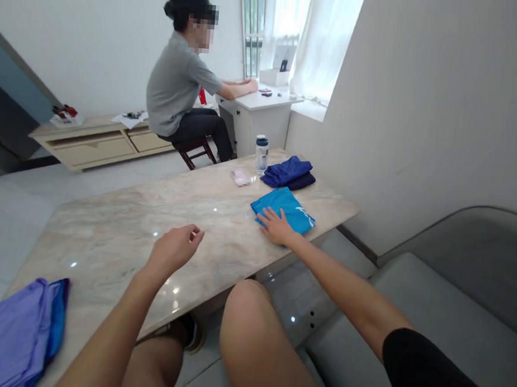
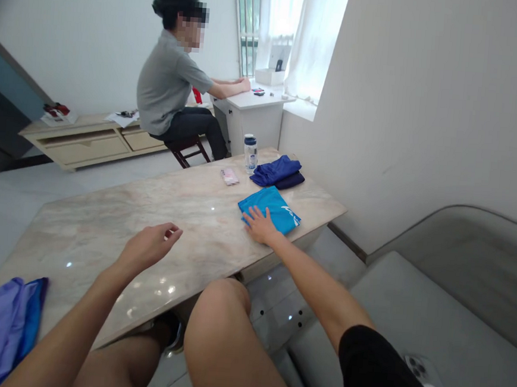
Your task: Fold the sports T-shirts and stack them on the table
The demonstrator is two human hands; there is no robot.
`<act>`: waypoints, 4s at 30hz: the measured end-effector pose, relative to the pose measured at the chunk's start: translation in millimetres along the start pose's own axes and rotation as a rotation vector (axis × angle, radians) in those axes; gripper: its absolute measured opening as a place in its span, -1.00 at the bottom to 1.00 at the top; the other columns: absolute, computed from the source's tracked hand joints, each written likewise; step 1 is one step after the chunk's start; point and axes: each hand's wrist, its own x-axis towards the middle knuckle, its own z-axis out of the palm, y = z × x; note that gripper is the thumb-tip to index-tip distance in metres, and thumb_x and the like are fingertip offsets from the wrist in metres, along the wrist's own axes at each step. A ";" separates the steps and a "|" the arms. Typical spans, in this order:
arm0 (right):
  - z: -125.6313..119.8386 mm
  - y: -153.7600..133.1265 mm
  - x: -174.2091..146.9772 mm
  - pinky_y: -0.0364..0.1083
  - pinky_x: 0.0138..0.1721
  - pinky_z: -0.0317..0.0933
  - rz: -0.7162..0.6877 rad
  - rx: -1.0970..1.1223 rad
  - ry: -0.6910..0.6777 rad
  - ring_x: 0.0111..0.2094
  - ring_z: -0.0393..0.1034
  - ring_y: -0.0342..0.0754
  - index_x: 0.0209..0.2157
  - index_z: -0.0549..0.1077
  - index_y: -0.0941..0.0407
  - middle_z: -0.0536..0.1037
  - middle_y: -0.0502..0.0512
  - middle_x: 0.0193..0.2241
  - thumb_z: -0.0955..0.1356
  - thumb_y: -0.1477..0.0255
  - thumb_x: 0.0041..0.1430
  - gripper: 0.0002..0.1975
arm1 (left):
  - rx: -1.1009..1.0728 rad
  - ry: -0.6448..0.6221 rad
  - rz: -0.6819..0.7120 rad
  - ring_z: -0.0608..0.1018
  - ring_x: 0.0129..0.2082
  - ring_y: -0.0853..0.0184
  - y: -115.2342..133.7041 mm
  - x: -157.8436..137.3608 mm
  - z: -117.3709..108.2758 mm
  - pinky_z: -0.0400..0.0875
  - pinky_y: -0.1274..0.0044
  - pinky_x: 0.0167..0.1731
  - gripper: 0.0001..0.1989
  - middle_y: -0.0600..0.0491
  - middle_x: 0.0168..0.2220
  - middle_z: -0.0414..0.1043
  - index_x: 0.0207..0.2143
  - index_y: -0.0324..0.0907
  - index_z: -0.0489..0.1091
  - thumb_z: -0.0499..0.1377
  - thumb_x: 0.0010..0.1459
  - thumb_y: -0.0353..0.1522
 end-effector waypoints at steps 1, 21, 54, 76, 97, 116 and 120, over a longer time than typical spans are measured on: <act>5.6 -19.9 -13.3 0.28 0.50 -0.09 -0.044 0.056 -0.007 0.48 0.24 0.30 0.37 0.47 0.32 0.45 0.49 0.38 0.31 0.41 0.54 -0.51 | -0.057 -0.004 0.034 0.71 -0.02 0.05 4.1 -7.1 -0.4 0.47 0.41 -0.16 -0.58 -0.08 0.01 0.72 0.04 -0.08 0.61 0.02 0.49 -0.11; -35.7 -161.0 -213.9 0.29 0.37 0.24 -0.110 0.144 0.454 0.27 0.39 0.31 0.19 0.59 0.15 0.56 0.37 0.24 0.28 0.26 0.49 -0.57 | -0.261 0.219 -0.192 0.69 -0.27 0.24 -106.0 -134.0 31.4 0.51 0.49 -0.16 -0.73 -0.04 -0.22 0.73 -0.17 -0.11 0.63 0.18 0.37 -0.18; 40.8 -209.4 -231.1 0.31 0.35 0.43 -0.266 0.206 0.626 0.41 0.38 0.30 0.57 0.11 0.07 0.43 0.33 0.42 0.39 0.28 0.45 -0.22 | -0.222 0.523 -0.119 0.70 -0.02 0.12 39.9 -203.5 61.7 0.48 0.37 0.04 -0.62 -0.12 -0.04 0.71 -0.05 -0.08 0.62 -0.02 0.53 -0.28; 42.6 -211.8 -237.3 0.31 0.39 0.38 -0.287 0.195 0.595 0.45 0.33 0.29 0.58 0.17 0.06 0.39 0.29 0.46 0.39 0.28 0.44 -0.23 | 0.008 0.690 0.005 0.53 0.32 -0.04 17.2 -241.1 111.2 0.34 0.10 0.40 -0.51 -0.11 0.22 0.65 0.12 -0.09 0.67 -0.03 0.46 -0.30; 61.6 -188.5 -282.6 0.30 0.33 0.44 -0.197 0.088 0.617 0.48 0.27 0.34 0.66 -0.17 0.03 0.19 0.33 0.56 0.36 0.25 0.47 -0.07 | 0.043 0.808 -0.060 0.44 0.41 -0.12 35.3 -260.6 112.4 0.31 0.07 0.39 -0.58 -0.25 0.33 0.52 0.20 -0.20 0.60 0.05 0.48 -0.34; 62.7 -160.5 -284.5 0.23 0.41 0.35 -0.116 0.134 0.645 0.51 0.23 0.25 0.66 -0.20 -0.04 0.22 0.27 0.55 0.34 0.22 0.52 -0.10 | -0.248 0.905 -0.096 0.24 0.57 -0.01 -22.3 -283.5 200.3 0.35 0.05 0.46 -0.21 -0.08 0.61 0.10 0.67 -0.01 -0.23 -0.04 0.53 -0.12; 56.2 -163.5 -291.0 0.22 0.40 0.35 -0.135 0.137 0.624 0.52 0.21 0.24 0.66 -0.17 -0.06 0.20 0.25 0.56 0.32 0.19 0.55 -0.14 | -0.308 0.885 -0.144 0.30 0.54 -0.05 -11.1 -285.7 193.5 0.32 0.03 0.48 -0.20 -0.14 0.59 0.15 0.66 -0.04 -0.15 0.01 0.52 -0.07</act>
